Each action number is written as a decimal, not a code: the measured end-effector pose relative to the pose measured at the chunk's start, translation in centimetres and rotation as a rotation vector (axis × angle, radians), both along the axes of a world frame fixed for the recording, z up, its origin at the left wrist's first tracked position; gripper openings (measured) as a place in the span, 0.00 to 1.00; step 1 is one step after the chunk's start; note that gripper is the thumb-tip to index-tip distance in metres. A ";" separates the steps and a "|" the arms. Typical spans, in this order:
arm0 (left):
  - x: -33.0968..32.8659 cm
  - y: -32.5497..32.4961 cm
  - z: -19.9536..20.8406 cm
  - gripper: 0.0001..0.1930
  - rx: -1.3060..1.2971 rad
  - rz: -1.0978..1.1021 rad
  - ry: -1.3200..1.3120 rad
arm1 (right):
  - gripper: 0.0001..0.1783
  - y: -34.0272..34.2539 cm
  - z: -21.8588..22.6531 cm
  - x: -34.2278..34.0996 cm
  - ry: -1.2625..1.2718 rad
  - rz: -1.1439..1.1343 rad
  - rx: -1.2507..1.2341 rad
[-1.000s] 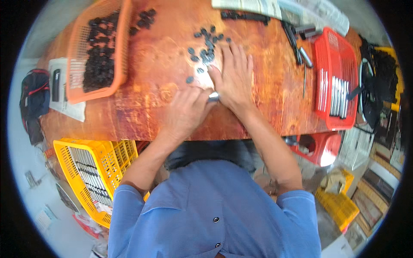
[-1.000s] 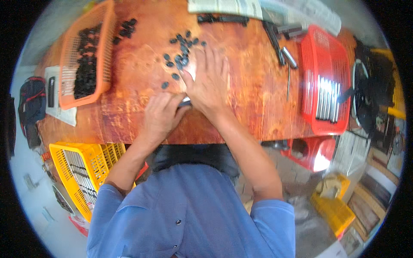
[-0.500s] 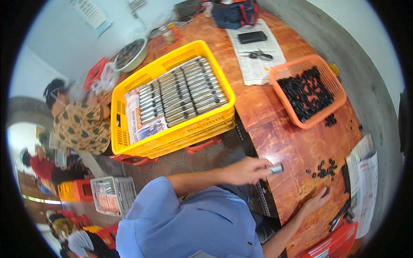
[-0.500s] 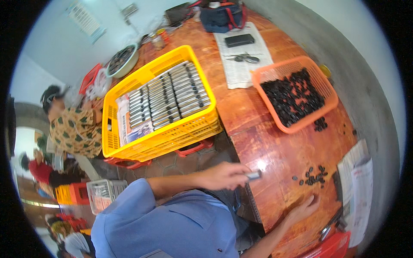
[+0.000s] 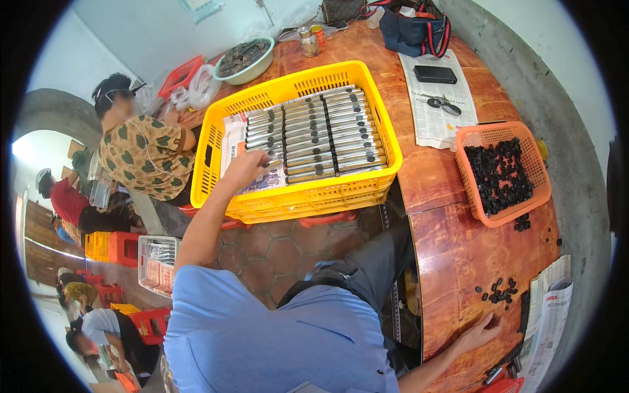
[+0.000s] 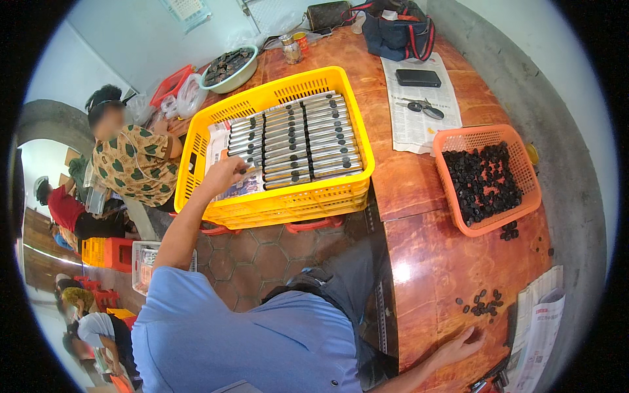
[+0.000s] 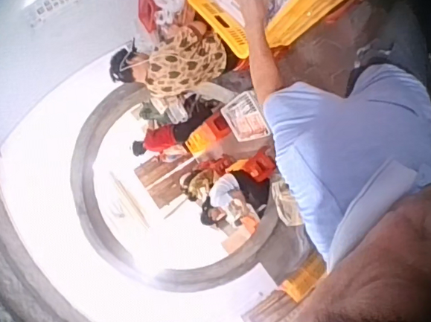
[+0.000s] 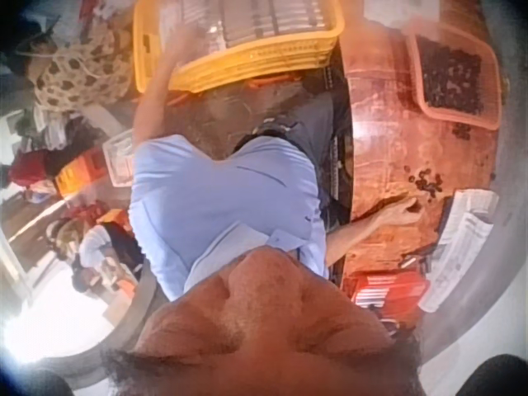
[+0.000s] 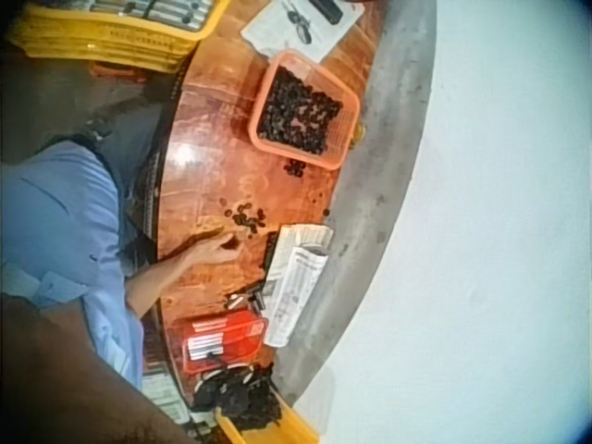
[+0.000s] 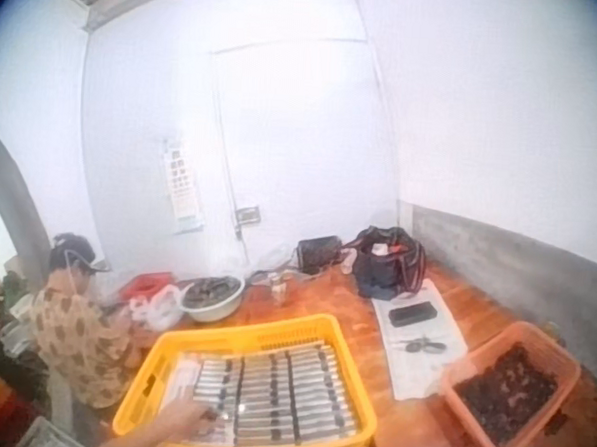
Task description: The person repeatedly picks small black circular pieces from a table and inserts them into a silver cylindrical tube. After filling the tube, they place it into a yellow basket and pick up another tube to continue the process.
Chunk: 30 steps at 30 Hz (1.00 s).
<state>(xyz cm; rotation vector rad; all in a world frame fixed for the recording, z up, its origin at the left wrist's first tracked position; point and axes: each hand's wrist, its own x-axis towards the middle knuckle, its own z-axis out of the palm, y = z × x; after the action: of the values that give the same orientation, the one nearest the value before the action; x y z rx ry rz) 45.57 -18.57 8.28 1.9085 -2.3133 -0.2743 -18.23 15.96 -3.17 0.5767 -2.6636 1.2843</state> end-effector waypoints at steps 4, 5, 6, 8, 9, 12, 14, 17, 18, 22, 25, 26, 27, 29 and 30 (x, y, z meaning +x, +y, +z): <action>1.3 -0.2 -3.1 0.11 0.004 -0.145 -0.167 | 0.30 -0.3 1.1 0.8 0.044 -0.017 0.090; 1.3 -0.6 -3.5 0.12 0.025 -0.139 -0.191 | 0.29 -0.3 1.1 0.8 0.035 -0.010 0.073; 1.3 -0.9 -3.8 0.13 0.044 -0.132 -0.215 | 0.29 -0.3 1.1 0.8 0.028 -0.003 0.056; 1.2 -1.6 -4.3 0.11 0.010 -0.123 -0.272 | 0.28 -0.3 1.2 0.9 0.032 -0.006 0.046; 1.2 -1.9 -4.5 0.11 -0.008 -0.119 -0.303 | 0.27 -0.5 1.3 1.0 0.042 -0.017 0.054; 1.5 -2.7 -4.8 0.10 -0.007 -0.040 -0.318 | 0.26 -0.3 0.9 0.5 0.024 0.001 0.040; 1.5 -3.2 -4.9 0.10 0.045 -0.028 -0.313 | 0.25 0.1 0.7 0.1 0.023 0.018 0.059; 1.7 -3.0 -5.2 0.10 0.046 -0.047 -0.303 | 0.25 0.1 0.6 0.1 0.036 0.037 0.099; 1.7 -2.9 -5.3 0.10 0.034 -0.061 -0.297 | 0.24 0.2 0.6 0.1 0.032 0.042 0.083; 1.7 -2.4 -5.6 0.11 0.076 0.005 -0.312 | 0.24 0.1 0.9 0.3 0.023 0.052 0.072; 2.1 -2.4 -5.8 0.12 0.092 0.027 -0.311 | 0.24 -0.2 1.5 1.0 0.030 0.023 0.100; 2.6 -2.3 -5.9 0.12 0.083 0.022 -0.303 | 0.24 0.0 1.0 0.9 0.015 0.054 0.019; 2.6 -2.7 -6.4 0.13 0.071 0.004 -0.286 | 0.25 0.3 0.1 0.5 0.008 0.072 -0.062; 3.3 -3.8 -7.2 0.14 0.019 -0.072 -0.253 | 0.25 0.9 -0.9 0.0 0.067 0.060 -0.044; 3.3 -4.4 -7.7 0.15 -0.021 -0.151 -0.225 | 0.24 0.5 0.3 0.7 0.087 0.056 -0.008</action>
<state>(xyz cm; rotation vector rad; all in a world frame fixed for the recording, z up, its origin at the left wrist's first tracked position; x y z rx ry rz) 48.90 -23.00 0.60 1.8424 -2.5978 -0.0513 -17.50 16.48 -2.84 0.6948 -2.5886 1.2536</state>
